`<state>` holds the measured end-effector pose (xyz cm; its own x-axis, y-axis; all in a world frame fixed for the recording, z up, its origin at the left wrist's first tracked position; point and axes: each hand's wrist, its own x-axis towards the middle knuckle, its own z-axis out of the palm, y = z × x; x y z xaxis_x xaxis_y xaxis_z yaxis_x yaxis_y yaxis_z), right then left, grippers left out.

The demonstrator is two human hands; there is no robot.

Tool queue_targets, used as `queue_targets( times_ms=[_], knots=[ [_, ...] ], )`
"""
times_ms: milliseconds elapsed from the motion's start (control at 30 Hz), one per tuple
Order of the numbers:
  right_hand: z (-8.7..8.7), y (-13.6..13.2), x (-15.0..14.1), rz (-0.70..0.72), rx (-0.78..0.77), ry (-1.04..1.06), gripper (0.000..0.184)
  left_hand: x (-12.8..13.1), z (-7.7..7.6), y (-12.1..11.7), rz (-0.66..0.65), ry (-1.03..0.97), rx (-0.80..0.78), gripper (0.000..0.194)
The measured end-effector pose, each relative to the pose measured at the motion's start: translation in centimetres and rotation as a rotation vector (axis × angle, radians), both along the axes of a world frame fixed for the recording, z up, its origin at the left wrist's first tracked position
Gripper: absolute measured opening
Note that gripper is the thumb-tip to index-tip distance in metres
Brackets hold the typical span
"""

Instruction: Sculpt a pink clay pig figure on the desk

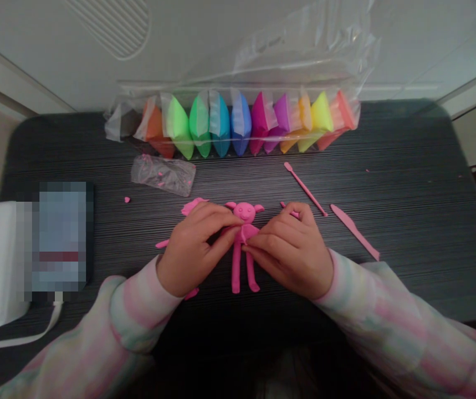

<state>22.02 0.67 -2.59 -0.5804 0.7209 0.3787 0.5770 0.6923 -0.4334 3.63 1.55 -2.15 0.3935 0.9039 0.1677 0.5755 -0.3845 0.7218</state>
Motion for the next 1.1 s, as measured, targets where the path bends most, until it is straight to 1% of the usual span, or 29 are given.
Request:
queue_targets(
  times_ms=[233,333,567,667,733,867,1100],
  knots=[
    [0.23,0.23,0.14,-0.077,-0.016,0.104,0.005,-0.15,0.3,-0.24,0.05,-0.053,-0.109,0.012],
    [0.29,0.27,0.14,-0.082,-0.035,0.139,0.006,-0.13,0.37,-0.19,0.038,-0.057,-0.115,0.015],
    [0.49,0.42,0.1,-0.093,-0.069,0.165,0.004,-0.18,0.41,-0.13,-0.001,-0.028,0.023,0.011],
    [0.58,0.44,0.06,-0.108,-0.071,0.144,0.013,-0.17,0.43,-0.12,-0.009,-0.03,0.061,0.009],
    [0.54,0.46,0.04,-0.094,-0.064,0.121,0.018,-0.1,0.49,-0.14,-0.026,-0.04,0.087,0.009],
    [0.31,0.52,0.1,-0.061,-0.051,0.127,0.008,0.06,0.61,-0.26,-0.048,-0.054,0.115,0.008],
    [0.32,0.8,0.39,-0.105,0.014,0.142,0.008,-0.13,0.75,-0.37,-0.014,-0.053,0.114,0.008]
  ],
)
